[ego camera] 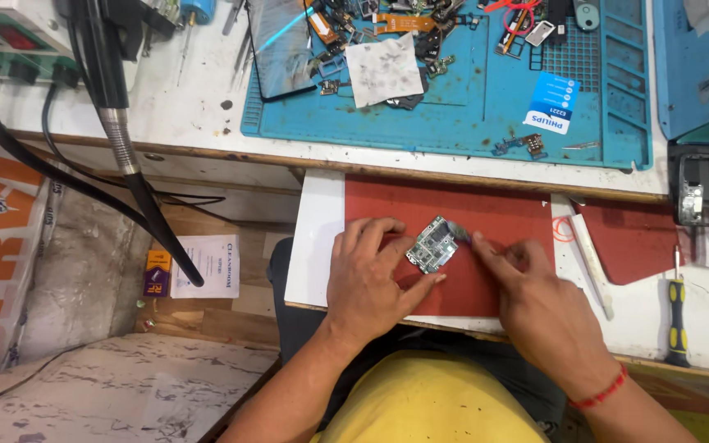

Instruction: The person uses a purple-handled tool to scrape and clean the surface of a small green circuit board placed on a red mat. They repeatedly rub the tool across the board's surface, focusing on specific areas, while holding the board steady with their left hand.

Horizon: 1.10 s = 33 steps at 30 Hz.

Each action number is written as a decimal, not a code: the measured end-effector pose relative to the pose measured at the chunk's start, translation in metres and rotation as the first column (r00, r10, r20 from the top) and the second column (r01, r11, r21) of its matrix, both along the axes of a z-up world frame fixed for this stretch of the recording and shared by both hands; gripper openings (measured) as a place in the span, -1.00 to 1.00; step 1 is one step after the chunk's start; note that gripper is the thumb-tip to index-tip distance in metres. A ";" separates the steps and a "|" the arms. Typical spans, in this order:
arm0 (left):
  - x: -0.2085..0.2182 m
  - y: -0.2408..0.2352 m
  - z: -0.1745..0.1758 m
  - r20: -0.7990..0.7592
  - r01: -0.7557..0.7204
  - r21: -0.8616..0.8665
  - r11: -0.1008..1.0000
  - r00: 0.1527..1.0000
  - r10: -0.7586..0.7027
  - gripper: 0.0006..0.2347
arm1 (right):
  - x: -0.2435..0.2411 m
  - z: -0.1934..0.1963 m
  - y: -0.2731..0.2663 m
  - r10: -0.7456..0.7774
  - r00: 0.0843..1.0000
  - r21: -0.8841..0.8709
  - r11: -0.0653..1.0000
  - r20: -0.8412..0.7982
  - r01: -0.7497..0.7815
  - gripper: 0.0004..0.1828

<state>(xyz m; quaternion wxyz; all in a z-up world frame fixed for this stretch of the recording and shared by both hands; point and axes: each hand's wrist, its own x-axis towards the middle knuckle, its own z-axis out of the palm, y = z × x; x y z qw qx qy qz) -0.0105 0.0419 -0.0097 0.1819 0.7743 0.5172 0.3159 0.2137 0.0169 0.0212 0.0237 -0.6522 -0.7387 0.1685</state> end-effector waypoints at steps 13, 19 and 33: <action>-0.001 0.000 0.000 0.028 0.014 -0.033 0.999 1.000 -0.013 -0.64 | -0.013 0.009 0.003 0.137 0.990 -0.101 0.985 -0.016 -0.138 -0.11; 0.002 -0.008 0.009 -0.036 -0.089 -0.034 0.995 0.996 0.087 -0.62 | -0.006 0.012 -0.003 0.083 0.996 -0.158 0.984 -0.037 -0.088 -0.15; -0.012 0.006 -0.002 0.008 -0.046 -0.008 0.999 0.999 0.046 -0.64 | -0.014 -0.013 0.021 0.048 0.997 -0.135 0.989 -0.055 -0.056 -0.25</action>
